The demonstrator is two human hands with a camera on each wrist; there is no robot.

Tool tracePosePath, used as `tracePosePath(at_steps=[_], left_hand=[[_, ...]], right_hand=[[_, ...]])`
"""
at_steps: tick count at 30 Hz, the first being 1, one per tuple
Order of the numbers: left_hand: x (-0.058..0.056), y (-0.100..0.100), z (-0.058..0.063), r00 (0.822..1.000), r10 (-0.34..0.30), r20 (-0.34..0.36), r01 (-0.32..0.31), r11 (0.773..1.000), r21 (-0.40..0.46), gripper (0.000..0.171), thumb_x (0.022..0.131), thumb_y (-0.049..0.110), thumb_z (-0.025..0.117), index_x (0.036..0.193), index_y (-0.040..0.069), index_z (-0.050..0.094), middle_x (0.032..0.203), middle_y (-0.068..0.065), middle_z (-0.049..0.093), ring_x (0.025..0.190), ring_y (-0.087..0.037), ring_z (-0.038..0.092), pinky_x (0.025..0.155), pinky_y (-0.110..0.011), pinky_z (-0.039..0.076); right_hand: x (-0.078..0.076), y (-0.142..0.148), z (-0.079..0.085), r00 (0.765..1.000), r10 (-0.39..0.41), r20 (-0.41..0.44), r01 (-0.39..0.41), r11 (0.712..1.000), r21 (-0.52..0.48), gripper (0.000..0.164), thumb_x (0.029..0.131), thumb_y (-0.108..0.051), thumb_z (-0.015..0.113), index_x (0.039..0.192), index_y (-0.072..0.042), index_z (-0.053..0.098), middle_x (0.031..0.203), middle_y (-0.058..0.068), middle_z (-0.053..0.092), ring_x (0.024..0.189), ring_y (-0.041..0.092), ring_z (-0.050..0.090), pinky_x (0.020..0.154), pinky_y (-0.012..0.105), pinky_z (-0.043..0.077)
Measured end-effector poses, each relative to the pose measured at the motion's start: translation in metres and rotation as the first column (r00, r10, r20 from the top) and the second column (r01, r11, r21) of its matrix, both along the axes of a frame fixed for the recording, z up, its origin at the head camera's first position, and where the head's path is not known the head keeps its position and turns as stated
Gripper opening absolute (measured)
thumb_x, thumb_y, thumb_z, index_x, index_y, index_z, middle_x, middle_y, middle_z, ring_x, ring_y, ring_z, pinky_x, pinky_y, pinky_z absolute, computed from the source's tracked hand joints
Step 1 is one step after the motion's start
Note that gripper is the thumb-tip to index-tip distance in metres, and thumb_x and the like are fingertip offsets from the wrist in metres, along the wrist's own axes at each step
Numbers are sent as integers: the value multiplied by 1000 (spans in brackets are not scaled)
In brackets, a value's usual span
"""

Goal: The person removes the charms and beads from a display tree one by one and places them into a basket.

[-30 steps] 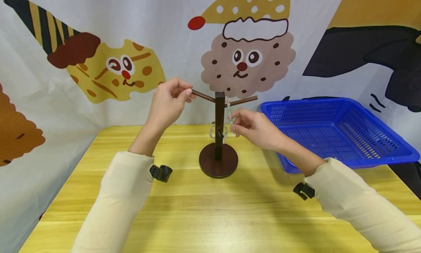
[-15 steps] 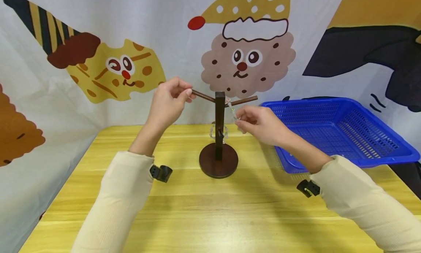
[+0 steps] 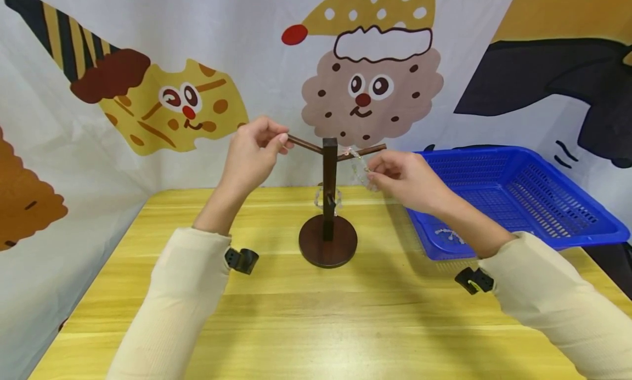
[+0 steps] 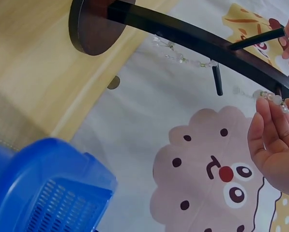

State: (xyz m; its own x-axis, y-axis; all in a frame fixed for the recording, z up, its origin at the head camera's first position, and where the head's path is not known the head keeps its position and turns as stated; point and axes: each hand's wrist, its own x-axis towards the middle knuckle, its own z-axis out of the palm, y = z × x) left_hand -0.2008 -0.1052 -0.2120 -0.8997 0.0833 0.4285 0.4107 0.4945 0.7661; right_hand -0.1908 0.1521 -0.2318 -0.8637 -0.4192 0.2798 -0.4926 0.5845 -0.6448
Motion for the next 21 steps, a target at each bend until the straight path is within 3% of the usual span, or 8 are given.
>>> tracePosePath(at_steps=[9, 21], left_hand=[[0, -1, -1, 1000, -2, -6, 2, 1000, -2, 13, 92, 8, 53, 98, 1, 63, 87, -11, 68, 78, -20, 62, 67, -29, 42], [0, 0, 0, 1000, -3, -13, 3, 1000, -6, 12, 92, 8, 54, 97, 1, 63, 86, -11, 68, 78, -22, 62, 66, -28, 41]], right_hand=[[1, 9, 7, 999, -46, -13, 46, 999, 7, 11, 91, -10, 56, 97, -3, 63, 78, 9, 65, 65, 10, 61, 57, 25, 44], [2, 22, 14, 994, -104, -34, 105, 994, 26, 12, 91, -11, 56, 97, -3, 62, 76, 5, 63, 63, 14, 59, 53, 27, 42]])
